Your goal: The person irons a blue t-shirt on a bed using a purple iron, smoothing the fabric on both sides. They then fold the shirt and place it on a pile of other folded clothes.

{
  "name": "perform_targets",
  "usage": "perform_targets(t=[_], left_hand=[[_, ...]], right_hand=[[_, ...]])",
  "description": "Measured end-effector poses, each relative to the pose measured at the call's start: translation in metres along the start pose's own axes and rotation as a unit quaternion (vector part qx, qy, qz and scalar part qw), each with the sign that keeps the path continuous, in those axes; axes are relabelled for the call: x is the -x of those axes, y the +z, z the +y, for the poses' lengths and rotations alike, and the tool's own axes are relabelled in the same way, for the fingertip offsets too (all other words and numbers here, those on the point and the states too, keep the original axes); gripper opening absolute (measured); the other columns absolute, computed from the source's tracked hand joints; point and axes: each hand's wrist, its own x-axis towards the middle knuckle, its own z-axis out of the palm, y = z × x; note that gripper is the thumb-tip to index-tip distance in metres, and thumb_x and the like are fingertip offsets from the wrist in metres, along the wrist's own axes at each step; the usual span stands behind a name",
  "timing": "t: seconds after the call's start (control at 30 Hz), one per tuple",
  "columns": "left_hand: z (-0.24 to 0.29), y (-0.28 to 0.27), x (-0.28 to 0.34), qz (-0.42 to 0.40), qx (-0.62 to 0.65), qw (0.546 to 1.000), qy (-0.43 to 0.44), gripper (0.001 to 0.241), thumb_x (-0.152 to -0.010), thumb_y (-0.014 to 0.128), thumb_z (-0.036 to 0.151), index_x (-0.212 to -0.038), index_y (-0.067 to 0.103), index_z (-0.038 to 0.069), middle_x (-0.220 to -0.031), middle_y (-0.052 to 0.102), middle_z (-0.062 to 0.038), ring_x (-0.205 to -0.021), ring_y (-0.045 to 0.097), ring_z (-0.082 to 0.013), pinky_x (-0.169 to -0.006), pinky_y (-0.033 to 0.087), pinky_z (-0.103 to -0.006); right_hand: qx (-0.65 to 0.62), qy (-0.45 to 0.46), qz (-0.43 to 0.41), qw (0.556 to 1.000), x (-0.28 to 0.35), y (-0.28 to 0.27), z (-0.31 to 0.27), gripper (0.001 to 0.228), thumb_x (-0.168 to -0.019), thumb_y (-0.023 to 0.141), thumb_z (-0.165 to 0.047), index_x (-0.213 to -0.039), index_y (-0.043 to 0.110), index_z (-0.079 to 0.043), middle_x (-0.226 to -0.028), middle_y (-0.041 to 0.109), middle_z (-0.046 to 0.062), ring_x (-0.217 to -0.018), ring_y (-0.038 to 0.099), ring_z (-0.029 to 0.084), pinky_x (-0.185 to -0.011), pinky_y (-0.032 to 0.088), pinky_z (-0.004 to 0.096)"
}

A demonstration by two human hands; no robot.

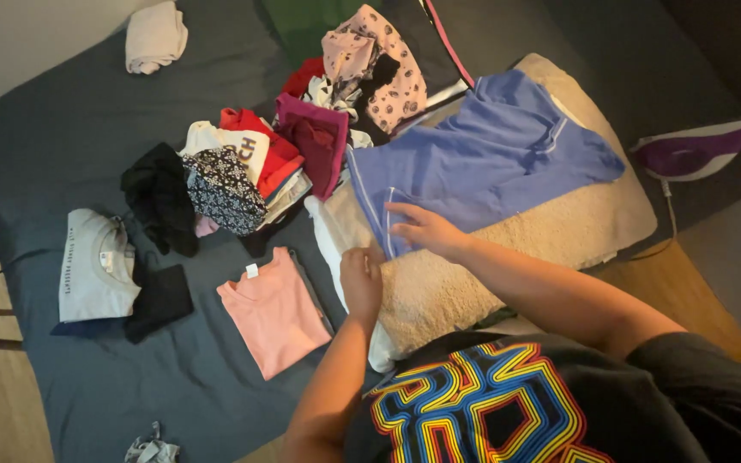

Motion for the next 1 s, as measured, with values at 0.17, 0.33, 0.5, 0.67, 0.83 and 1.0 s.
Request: perform_targets(t=[0.17, 0.33, 0.5, 0.67, 0.83, 1.0], left_hand=[[0.008, 0.03, -0.015, 0.096, 0.048, 0.983, 0.148, 0.028, -0.093, 0.066, 0.018, -0.12, 0.06, 0.014, -0.114, 0.056, -0.007, -0.109, 0.06, -0.0281, -0.093, 0.051, -0.0369], [0.04, 0.037, -0.058, 0.1, 0.014, 0.984, 0.146, 0.05, -0.081, 0.076, 0.011, -0.127, 0.056, 0.007, -0.121, 0.058, -0.017, -0.108, 0.061, -0.0373, -0.092, 0.052, -0.048], [0.077, 0.041, -0.098, -0.079, -0.115, 0.971, 0.197, 0.046, -0.09, 0.063, 0.006, -0.136, 0.062, 0.01, -0.146, 0.057, -0.014, -0.137, 0.053, -0.0337, -0.116, 0.038, -0.0499], [0.067, 0.079, -0.109, -0.207, -0.278, 0.926, 0.15, 0.049, -0.088, 0.068, 0.031, -0.136, 0.061, 0.026, -0.124, 0.066, -0.001, -0.125, 0.059, -0.026, -0.118, 0.015, -0.0733], [0.071, 0.063, -0.08, -0.159, -0.267, 0.933, 0.182, 0.028, -0.074, 0.081, 0.03, -0.098, 0.071, 0.019, -0.104, 0.06, -0.002, -0.109, 0.057, -0.027, -0.111, 0.029, -0.0633], [0.101, 0.05, -0.028, -0.214, -0.203, 0.943, 0.152, 0.026, -0.079, 0.082, 0.028, -0.099, 0.073, 0.014, -0.114, 0.062, -0.004, -0.117, 0.059, -0.0273, -0.12, 0.016, -0.0672]], right_hand=[[0.286, -0.072, 0.052, 0.954, -0.005, -0.05, 0.033, 0.03, -0.097, 0.067, -0.027, -0.124, 0.072, -0.015, -0.119, 0.073, 0.012, -0.112, 0.07, 0.031, -0.093, 0.057, 0.043], [0.396, -0.1, 0.042, 0.912, 0.008, -0.066, 0.062, 0.027, -0.094, 0.066, -0.024, -0.119, 0.073, -0.016, -0.117, 0.071, 0.013, -0.112, 0.07, 0.036, -0.093, 0.058, 0.045], [0.362, -0.184, 0.074, 0.911, 0.021, -0.096, 0.098, 0.026, -0.091, 0.067, -0.02, -0.116, 0.072, -0.014, -0.115, 0.068, 0.012, -0.108, 0.07, 0.035, -0.093, 0.057, 0.043], [0.39, -0.134, 0.313, 0.856, -0.004, -0.204, 0.076, 0.015, -0.1, 0.064, -0.028, -0.108, 0.071, -0.019, -0.105, 0.07, 0.01, -0.107, 0.068, 0.032, -0.093, 0.055, 0.047], [0.458, -0.036, 0.383, 0.802, -0.013, -0.31, 0.046, 0.036, -0.1, 0.062, -0.013, -0.135, 0.057, -0.016, -0.13, 0.059, 0.015, -0.12, 0.061, 0.037, -0.097, 0.053, 0.054], [0.512, 0.111, 0.329, 0.786, -0.027, -0.364, 0.102, 0.056, -0.092, 0.072, -0.041, -0.143, 0.054, -0.027, -0.134, 0.054, 0.005, -0.128, 0.052, 0.033, -0.096, 0.048, 0.063]])
